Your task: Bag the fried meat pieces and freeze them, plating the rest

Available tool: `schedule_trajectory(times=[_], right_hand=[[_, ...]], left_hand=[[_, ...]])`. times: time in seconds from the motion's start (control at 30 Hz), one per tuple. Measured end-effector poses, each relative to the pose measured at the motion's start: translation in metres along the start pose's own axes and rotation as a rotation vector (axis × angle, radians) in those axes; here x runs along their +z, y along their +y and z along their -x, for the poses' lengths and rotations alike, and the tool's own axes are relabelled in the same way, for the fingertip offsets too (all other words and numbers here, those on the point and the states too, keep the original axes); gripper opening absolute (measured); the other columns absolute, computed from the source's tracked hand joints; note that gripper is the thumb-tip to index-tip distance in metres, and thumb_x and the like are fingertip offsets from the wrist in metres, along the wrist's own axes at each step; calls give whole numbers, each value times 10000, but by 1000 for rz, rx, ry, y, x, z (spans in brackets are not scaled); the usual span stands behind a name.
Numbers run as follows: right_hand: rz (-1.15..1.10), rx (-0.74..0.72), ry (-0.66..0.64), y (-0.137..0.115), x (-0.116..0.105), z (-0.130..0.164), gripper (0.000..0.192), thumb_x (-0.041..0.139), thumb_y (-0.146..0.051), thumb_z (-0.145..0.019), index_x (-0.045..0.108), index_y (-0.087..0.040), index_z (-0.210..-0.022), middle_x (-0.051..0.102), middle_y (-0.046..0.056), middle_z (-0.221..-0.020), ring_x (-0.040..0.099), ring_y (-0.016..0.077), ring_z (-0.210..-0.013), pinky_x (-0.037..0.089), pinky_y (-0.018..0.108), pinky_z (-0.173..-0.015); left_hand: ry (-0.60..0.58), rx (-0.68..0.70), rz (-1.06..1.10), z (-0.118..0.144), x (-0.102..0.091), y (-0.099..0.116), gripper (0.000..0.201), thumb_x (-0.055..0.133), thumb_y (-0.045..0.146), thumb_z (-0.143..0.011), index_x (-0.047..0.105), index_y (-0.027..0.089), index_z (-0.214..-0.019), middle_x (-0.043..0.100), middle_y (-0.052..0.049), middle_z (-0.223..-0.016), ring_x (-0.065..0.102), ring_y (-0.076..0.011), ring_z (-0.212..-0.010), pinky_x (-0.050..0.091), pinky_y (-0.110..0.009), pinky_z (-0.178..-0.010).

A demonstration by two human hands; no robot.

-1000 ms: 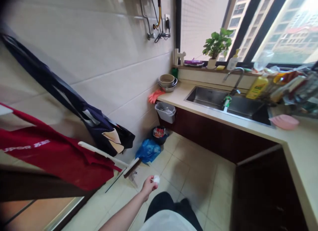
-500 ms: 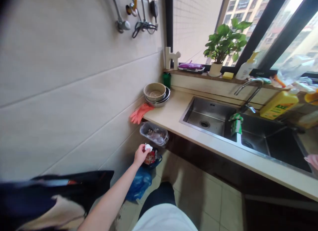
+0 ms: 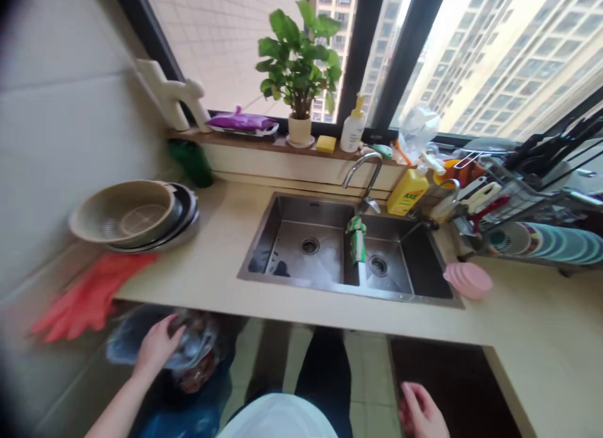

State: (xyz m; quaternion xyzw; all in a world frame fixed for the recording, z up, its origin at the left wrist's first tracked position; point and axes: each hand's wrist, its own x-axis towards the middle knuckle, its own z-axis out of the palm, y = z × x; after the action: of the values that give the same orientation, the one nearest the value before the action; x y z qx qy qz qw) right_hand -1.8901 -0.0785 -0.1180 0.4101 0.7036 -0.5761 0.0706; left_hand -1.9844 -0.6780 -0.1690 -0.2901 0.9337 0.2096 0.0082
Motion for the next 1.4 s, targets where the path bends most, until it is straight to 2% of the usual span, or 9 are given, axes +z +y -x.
schedule_trajectory(times=[0.17, 0.27, 0.37, 0.6, 0.77, 0.9, 1.03, 1.2, 1.4], right_hand=[[235, -357, -109, -144, 17, -146, 458, 574, -662, -657, 583, -210, -728, 493, -37, -529, 533, 159, -484, 468, 289, -505], [485, -514, -243, -223, 61, -226, 376, 506, -546, -767, 610, -189, -819, 594, 15, -660, 591, 186, -604, 470, 313, -620], [524, -500, -412, -264, 104, -282, 340, 631, -414, -715, 636, -177, -959, 661, 41, -815, 606, 174, -702, 459, 282, -630], [570, -588, -737, -278, 132, -296, 272, 680, -417, -701, 584, -162, -695, 557, -32, -653, 508, 127, -655, 403, 238, -616], [618, -763, -799, -318, 131, -267, 301, 706, -454, -707, 583, -181, -674, 504, -53, -638, 463, 118, -646, 376, 225, -613], [708, -894, -501, -359, 131, -272, 281, 583, -444, -854, 646, -185, -946, 621, 45, -872, 559, 187, -812, 410, 274, -720], [1081, -861, -93, -383, 139, -304, 524, 563, -268, -888, 428, -213, -1392, 597, 162, -1148, 619, 256, -948, 425, 315, -751], [1160, -863, -141, -398, 146, -324, 512, 349, -42, -900, 511, -232, -1347, 664, 145, -1012, 658, 247, -902, 440, 337, -759], [1003, -998, -261, -431, 175, -290, 547, 517, -84, -804, 499, -179, -1342, 624, 165, -1195, 547, 288, -1151, 425, 404, -933]], left_hand=[[141, -89, 166, 45, 37, 75, 284, 425, 488, -642, 525, 317, -844, 711, -66, -869, 638, -375, -1000, 495, -505, -959], [130, -59, 252, 65, 44, 149, 319, 470, 483, -660, 574, 292, -894, 712, -88, -999, 643, -371, -1013, 504, -501, -953], [69, 39, 307, 73, 51, 235, 325, 465, 461, -730, 610, 284, -961, 704, -68, -1076, 625, -327, -1070, 482, -476, -993], [-359, 472, 433, 47, 104, 412, 280, 549, 291, -795, 660, 201, -1036, 687, -119, -1109, 600, -272, -1099, 455, -451, -1007], [-398, 738, 521, 18, 134, 498, 731, 744, 177, -612, 506, 196, -1302, 519, -143, -1384, 437, -311, -1308, 336, -507, -1101], [-354, 682, 538, -9, 123, 531, 216, 565, 154, -767, 616, 182, -975, 662, -76, -1040, 597, -212, -1000, 456, -354, -922], [-283, 544, 391, -52, 105, 540, 66, 507, 189, -806, 566, 183, -835, 605, -7, -766, 565, -168, -759, 449, -298, -758], [-334, 528, 271, -112, 92, 554, 107, 592, 105, -711, 564, 186, -774, 607, 2, -699, 563, -169, -719, 424, -277, -710], [-369, 538, 290, -142, 92, 571, 210, 610, 85, -726, 613, 172, -917, 684, -44, -838, 608, -181, -796, 443, -284, -752]])
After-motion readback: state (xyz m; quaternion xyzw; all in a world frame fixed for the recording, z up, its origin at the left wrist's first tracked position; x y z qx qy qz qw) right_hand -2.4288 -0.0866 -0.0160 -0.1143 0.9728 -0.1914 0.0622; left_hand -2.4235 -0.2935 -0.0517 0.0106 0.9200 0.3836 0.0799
